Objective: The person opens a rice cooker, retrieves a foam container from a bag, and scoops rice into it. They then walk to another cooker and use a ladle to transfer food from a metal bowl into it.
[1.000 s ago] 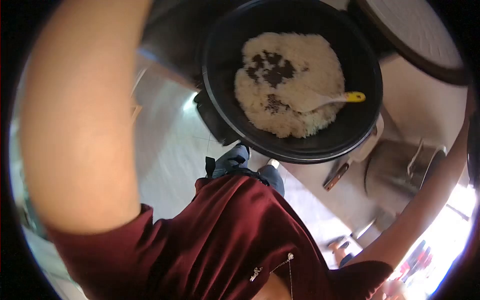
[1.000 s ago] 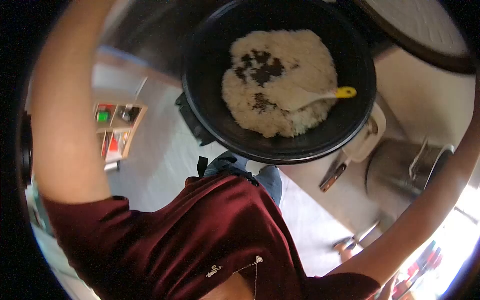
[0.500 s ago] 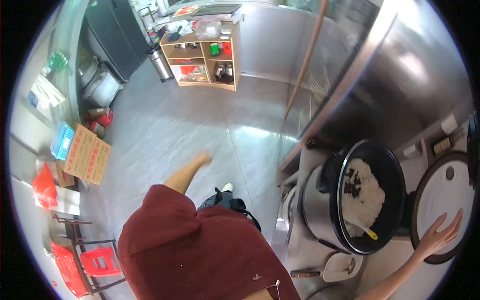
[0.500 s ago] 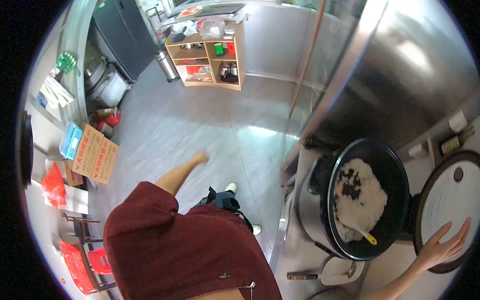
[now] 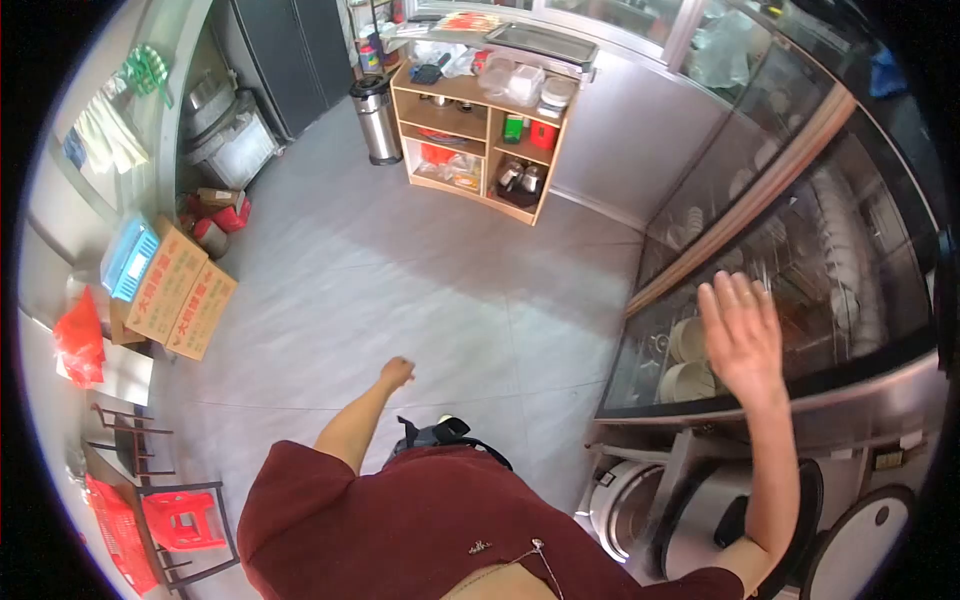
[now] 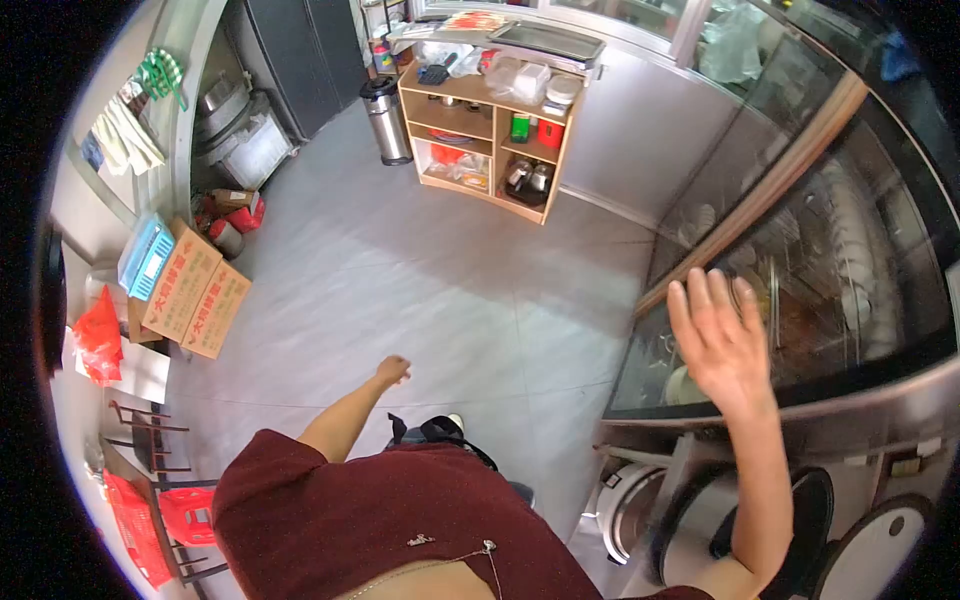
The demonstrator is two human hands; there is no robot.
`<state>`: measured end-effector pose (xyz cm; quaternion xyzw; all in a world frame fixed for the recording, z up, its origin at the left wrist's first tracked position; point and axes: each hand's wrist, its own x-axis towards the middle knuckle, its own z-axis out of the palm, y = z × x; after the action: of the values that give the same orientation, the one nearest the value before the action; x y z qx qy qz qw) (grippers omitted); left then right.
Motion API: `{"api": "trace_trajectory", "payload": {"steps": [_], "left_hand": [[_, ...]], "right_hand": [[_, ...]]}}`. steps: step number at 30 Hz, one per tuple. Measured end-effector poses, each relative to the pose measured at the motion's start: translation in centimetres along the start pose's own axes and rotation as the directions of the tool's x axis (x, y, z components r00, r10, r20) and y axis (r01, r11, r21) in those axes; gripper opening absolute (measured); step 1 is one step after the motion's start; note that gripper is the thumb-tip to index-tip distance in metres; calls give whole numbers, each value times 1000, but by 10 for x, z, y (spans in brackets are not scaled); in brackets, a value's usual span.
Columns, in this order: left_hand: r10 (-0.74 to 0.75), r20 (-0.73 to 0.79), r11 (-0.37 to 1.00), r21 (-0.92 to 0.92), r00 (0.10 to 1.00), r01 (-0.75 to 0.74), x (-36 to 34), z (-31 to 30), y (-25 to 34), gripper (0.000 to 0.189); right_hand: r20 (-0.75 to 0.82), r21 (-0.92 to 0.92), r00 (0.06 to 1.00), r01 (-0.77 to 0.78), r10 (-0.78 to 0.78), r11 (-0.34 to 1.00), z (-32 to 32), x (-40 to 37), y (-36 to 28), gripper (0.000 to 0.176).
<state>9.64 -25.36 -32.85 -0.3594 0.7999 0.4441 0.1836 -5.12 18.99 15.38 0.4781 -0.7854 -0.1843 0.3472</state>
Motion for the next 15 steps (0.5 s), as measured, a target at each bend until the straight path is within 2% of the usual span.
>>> {"api": "trace_trajectory", "payload": {"steps": [1,3,5,6,7,8,9,10,11,12,13,14,15], "left_hand": [[61,-102,996,-54,993,-67,10,-11,22,29],[135,-56,977,-160,989,-142,45,-12,53,30],[151,-1,975,-163,988,-150,68,-11,92,30],[147,-6,974,-174,989,-146,84,-13,108,30],[154,94,988,-20,984,-153,98,-12,120,32],[133,197,978,131,971,-160,106,-10,123,33],[100,196,986,114,975,-124,111,-10,122,33],[191,120,958,195,974,-212,115,-13,125,34],[291,39,914,284,956,-289,120,-24,131,35],[236,30,941,243,971,-236,112,-42,137,34],[225,2,951,220,974,-220,112,-56,131,32],[221,-28,958,194,975,-211,112,-74,120,30],[290,-29,897,357,957,-261,110,-95,108,28]], "right_hand": [[17,67,999,-33,32,997,28,9,-7,41],[85,219,990,-125,109,968,77,9,-18,42],[198,368,954,-284,224,885,130,-8,-28,41],[313,376,906,-395,286,838,159,-22,-35,41],[431,370,841,-494,326,787,189,-39,-41,40],[543,367,758,-600,360,711,224,-57,-47,38],[654,349,660,-697,370,627,261,-73,-59,36],[846,182,437,-775,305,605,297,-79,-72,37],[953,-5,179,-796,243,606,339,-80,-85,38],[981,33,156,-721,115,693,387,-91,-106,43],[986,167,129,-655,-109,737,411,-60,-124,46],[946,321,207,-710,-249,627,492,-76,-166,48],[872,485,420,-681,-249,548,512,-36,-199,47]]}}
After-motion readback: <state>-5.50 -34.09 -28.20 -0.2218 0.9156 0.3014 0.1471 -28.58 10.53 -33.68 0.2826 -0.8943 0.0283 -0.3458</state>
